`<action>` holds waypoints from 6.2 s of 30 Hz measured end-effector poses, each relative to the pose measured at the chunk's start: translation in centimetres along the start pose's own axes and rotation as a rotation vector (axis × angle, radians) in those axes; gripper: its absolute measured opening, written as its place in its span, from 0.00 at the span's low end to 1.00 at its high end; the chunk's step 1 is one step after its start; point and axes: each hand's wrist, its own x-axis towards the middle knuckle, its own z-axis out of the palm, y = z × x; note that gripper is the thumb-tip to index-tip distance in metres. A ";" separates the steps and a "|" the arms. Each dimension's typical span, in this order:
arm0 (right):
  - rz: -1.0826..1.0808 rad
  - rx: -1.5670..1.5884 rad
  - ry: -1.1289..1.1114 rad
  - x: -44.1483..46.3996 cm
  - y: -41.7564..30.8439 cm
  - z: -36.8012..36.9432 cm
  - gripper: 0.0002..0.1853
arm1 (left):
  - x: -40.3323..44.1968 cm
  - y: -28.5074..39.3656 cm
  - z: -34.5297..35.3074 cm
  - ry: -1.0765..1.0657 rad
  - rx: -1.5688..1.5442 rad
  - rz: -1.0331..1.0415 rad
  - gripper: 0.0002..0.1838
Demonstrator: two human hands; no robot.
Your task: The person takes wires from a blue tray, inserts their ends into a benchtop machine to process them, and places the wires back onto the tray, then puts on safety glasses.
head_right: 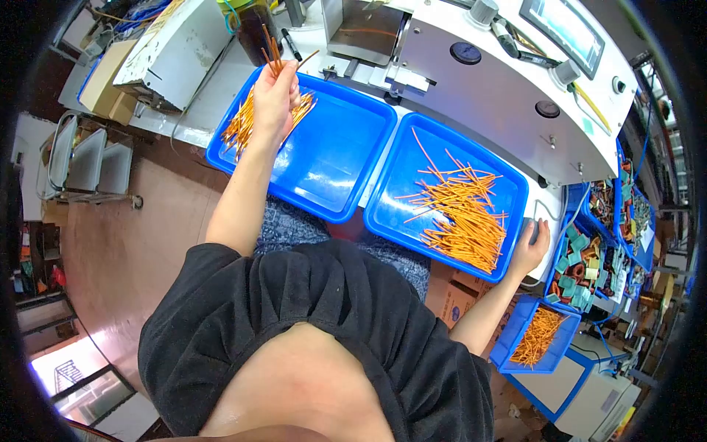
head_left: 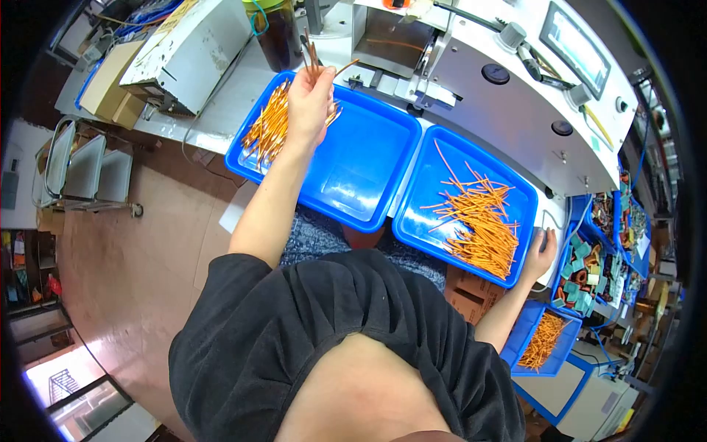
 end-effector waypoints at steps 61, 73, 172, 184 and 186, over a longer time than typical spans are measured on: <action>0.028 0.000 -0.040 0.0 0.3 0.1 0.17 | 8.9 -5.8 5.5 -0.387 0.942 0.323 0.19; 0.029 0.013 -0.014 -0.1 0.0 0.0 0.18 | 6.9 -3.0 1.3 -0.321 1.107 0.314 0.25; -0.007 -0.022 -0.039 0.2 -0.2 -0.2 0.17 | 5.1 -7.2 5.9 -0.272 0.547 0.096 0.16; 0.011 -0.001 0.008 -0.1 -0.2 0.0 0.17 | 1.5 -4.4 3.2 -0.355 0.357 -0.489 0.12; 0.029 0.027 0.001 0.0 -0.4 0.0 0.17 | 0.7 -3.5 2.8 -0.337 0.215 -0.552 0.11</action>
